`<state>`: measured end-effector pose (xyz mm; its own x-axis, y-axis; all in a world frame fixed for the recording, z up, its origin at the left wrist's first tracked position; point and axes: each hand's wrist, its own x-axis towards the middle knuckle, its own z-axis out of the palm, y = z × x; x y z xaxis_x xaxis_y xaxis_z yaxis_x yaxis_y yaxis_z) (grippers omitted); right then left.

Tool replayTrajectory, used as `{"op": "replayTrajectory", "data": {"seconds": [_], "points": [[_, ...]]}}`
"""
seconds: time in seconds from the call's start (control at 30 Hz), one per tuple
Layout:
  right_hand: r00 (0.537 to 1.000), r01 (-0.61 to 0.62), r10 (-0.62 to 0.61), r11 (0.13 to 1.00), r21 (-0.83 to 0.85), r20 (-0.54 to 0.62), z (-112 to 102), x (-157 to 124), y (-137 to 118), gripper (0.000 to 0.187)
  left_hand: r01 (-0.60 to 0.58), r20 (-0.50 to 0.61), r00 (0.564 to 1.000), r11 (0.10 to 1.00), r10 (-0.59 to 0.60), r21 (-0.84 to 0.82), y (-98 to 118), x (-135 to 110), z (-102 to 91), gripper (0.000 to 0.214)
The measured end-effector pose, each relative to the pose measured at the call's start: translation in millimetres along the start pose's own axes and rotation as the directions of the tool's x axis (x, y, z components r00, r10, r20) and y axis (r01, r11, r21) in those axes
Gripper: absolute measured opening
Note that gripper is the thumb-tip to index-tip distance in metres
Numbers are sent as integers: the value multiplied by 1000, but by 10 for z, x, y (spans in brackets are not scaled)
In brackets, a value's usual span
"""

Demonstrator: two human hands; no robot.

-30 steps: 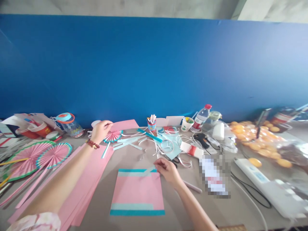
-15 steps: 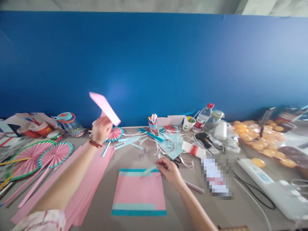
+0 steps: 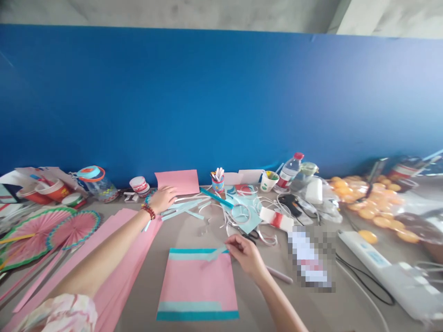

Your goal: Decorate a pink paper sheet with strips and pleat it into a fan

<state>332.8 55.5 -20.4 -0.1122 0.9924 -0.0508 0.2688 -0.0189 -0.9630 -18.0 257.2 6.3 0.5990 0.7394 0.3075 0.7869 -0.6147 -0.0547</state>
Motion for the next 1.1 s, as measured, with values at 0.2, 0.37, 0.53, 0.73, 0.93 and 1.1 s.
{"op": "replayTrajectory", "data": {"seconds": [0.2,0.37,0.53,0.73,0.93,1.1], "points": [[999,-42,41,998,56,24,142,14,-83,31,-34,100,994,999,30,37,264,-80,50,16],[999,-48,46,996,70,24,174,-15,-165,33,-6,105,995,998,-1,63,324,-32,129,13],[999,-52,51,996,77,10,134,-60,-156,32,7,103,995,1000,-7,6,332,36,194,17],[999,-47,47,996,76,-5,135,-80,-140,31,111,40,994,980,-106,-166,297,72,124,14],[998,-59,59,994,89,3,136,-76,-140,29,281,6,948,824,-319,-492,136,98,-132,13],[999,-45,44,994,105,6,152,-56,-134,31,340,85,889,522,-450,-782,203,-3,-371,28]]}}
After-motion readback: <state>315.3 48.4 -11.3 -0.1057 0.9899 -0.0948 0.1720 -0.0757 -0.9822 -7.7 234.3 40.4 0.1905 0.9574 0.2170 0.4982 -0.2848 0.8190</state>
